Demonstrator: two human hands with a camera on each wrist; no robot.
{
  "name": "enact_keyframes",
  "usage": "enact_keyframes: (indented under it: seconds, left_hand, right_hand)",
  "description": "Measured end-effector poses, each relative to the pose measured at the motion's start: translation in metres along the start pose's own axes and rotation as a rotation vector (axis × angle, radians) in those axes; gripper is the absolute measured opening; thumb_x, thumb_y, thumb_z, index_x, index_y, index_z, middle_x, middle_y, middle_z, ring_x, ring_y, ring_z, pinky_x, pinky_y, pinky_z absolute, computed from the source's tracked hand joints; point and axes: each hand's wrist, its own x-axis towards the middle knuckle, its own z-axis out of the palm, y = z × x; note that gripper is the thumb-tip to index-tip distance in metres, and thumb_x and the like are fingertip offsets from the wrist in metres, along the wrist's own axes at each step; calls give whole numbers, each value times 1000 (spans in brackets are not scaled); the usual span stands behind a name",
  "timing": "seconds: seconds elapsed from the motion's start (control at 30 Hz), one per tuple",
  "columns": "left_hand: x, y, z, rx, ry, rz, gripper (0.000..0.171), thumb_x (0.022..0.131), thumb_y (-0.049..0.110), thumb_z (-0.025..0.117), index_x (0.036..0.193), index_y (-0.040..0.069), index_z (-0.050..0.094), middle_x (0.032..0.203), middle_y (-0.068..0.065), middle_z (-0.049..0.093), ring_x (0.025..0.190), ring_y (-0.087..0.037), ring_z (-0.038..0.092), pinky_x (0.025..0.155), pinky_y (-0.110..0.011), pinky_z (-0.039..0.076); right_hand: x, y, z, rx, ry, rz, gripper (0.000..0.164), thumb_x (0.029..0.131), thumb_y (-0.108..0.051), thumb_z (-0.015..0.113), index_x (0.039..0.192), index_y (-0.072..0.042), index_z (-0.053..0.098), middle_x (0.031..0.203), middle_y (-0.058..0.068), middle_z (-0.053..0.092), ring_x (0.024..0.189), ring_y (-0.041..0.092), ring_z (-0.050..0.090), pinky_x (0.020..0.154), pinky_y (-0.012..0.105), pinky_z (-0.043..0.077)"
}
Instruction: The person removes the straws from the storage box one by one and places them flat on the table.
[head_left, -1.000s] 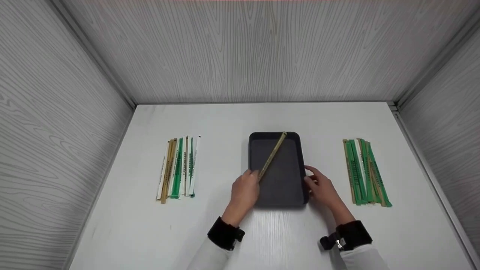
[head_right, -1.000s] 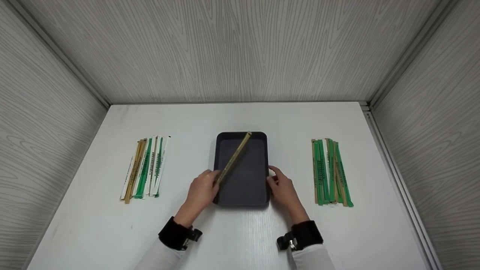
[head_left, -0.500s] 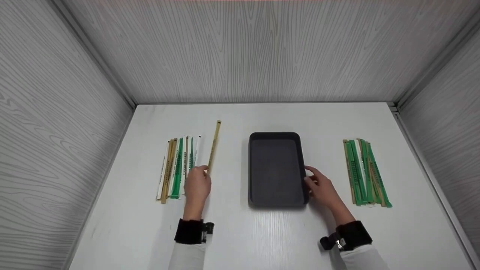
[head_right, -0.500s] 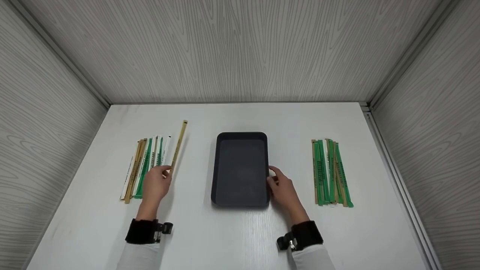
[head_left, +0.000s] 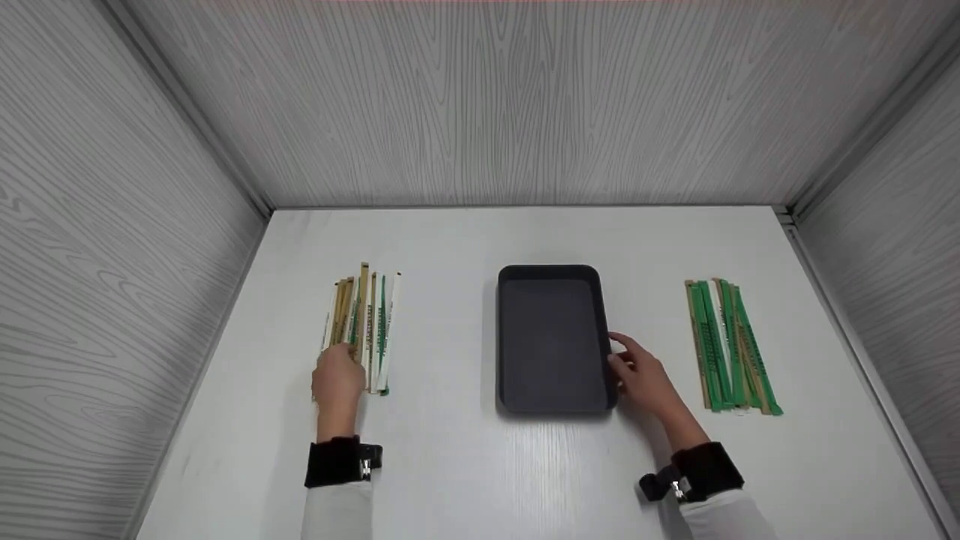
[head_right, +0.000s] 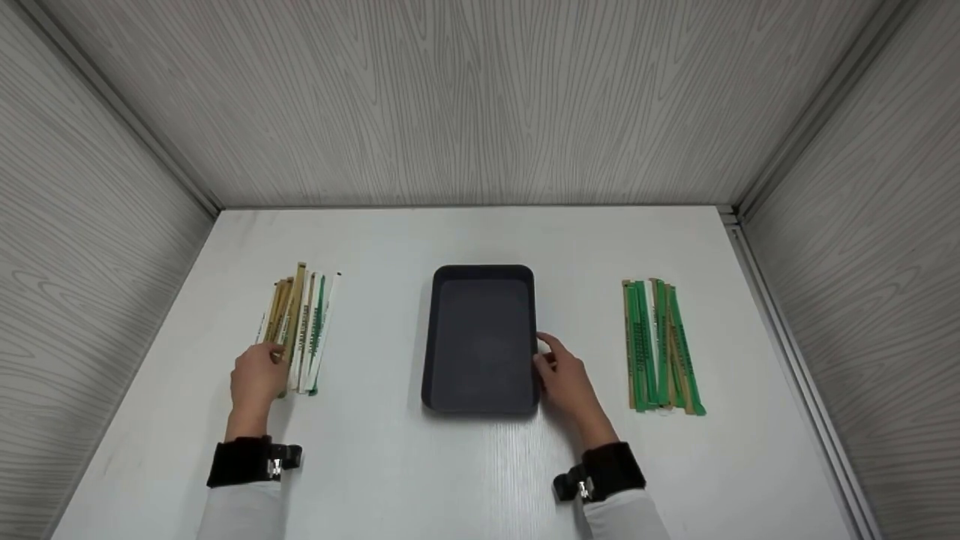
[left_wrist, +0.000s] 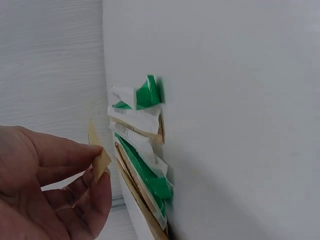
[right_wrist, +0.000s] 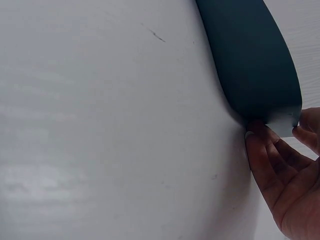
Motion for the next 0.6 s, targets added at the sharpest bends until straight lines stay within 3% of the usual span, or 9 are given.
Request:
enact_keyframes:
  seconds: [0.33, 0.6]
  left_hand:
    - [4, -17, -8, 25, -30, -58, 29, 97, -2, 45, 120, -11, 60, 96, -28, 64, 72, -30, 59, 53, -38, 45]
    - [6, -18, -8, 25, -9, -63, 19, 96, 0, 48, 100, -9, 64, 79, -20, 60, 64, -29, 57, 47, -37, 41]
  right_hand:
    - [0, 0, 0, -13, 8, -11, 45, 104, -18, 51, 148, -12, 43, 113, 20, 63, 84, 25, 62, 64, 34, 52]
    - [-1, -1, 0, -11, 6, -14, 45, 104, -17, 51, 148, -12, 42, 113, 21, 63, 84, 25, 62, 64, 35, 53]
